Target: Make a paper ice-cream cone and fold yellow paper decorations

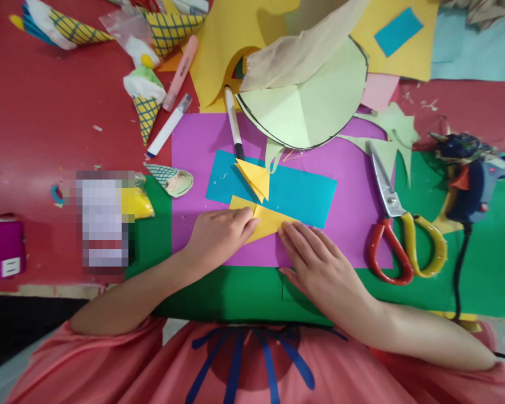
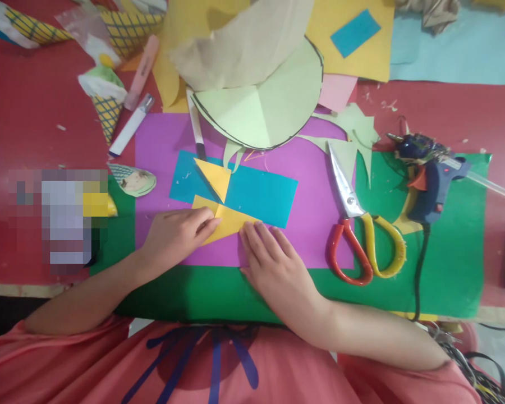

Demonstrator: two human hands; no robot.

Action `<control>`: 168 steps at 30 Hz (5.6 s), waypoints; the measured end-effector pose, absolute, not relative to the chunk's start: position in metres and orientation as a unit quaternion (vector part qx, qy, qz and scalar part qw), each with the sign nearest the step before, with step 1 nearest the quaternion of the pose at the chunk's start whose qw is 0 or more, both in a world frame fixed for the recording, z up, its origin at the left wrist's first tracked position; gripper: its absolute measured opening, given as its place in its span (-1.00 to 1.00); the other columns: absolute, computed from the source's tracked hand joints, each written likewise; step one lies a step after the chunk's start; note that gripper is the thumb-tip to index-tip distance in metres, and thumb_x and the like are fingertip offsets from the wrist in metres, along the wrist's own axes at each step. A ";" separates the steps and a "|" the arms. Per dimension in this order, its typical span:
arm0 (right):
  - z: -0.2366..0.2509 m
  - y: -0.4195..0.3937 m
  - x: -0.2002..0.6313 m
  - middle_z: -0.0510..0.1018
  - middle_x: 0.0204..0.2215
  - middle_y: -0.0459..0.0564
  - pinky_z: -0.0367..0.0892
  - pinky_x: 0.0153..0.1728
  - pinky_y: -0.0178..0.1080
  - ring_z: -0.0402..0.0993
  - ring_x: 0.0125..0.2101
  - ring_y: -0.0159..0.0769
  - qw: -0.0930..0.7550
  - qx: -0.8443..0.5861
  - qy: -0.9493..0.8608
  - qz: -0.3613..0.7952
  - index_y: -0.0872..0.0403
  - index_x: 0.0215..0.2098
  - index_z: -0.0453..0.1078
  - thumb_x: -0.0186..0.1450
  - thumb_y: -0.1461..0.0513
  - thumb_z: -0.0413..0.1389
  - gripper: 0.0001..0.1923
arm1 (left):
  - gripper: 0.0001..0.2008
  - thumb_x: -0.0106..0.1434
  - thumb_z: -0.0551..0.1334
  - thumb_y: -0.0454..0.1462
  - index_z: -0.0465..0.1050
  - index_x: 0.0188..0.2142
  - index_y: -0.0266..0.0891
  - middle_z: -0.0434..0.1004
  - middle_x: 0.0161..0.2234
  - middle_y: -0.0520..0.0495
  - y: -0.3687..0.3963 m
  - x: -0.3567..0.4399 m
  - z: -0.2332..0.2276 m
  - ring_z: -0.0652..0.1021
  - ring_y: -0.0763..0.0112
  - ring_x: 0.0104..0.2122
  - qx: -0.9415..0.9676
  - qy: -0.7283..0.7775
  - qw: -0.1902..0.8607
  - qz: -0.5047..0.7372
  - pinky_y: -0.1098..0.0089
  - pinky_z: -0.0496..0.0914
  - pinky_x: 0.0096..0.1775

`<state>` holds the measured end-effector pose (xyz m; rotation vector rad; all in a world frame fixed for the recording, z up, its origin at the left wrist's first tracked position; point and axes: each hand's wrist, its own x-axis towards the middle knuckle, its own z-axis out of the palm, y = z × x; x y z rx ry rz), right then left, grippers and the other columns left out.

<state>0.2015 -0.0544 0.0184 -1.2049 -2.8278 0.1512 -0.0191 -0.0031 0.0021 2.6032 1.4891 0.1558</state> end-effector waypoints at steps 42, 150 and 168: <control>0.020 -0.054 0.202 0.43 0.17 0.24 0.38 0.10 0.02 0.34 0.17 0.00 0.025 -0.389 -0.918 0.067 0.35 0.22 0.27 0.42 0.19 -0.03 -0.50 | -0.69 0.37 0.11 -0.22 0.35 -0.51 -0.22 0.45 -0.64 0.04 -0.002 -0.018 0.008 0.43 0.47 -0.62 0.853 0.510 0.108 0.016 0.41 0.08 -0.51; 0.033 -0.002 0.208 0.54 -0.25 0.13 0.31 -0.26 -0.18 0.47 -0.22 -0.13 -0.030 -0.488 -0.860 0.149 0.20 -0.14 0.41 0.42 0.17 0.00 -0.75 | -0.74 0.37 0.08 -0.18 0.47 -0.35 -0.21 0.61 -0.47 -0.06 0.002 -0.019 0.008 0.59 0.29 -0.47 0.828 0.541 0.136 -0.057 0.35 0.02 -0.52; 0.031 0.021 0.198 0.50 -0.35 -0.09 0.36 -0.29 -0.32 0.44 -0.36 -0.40 0.280 -0.411 -0.743 0.448 0.06 -0.14 0.36 0.34 0.29 0.05 -0.87 | -0.80 0.33 0.15 -0.13 0.45 -0.19 -0.17 0.43 -0.46 0.04 0.006 -0.021 0.023 0.48 0.46 -0.45 0.821 0.478 0.291 0.116 0.46 0.23 -0.44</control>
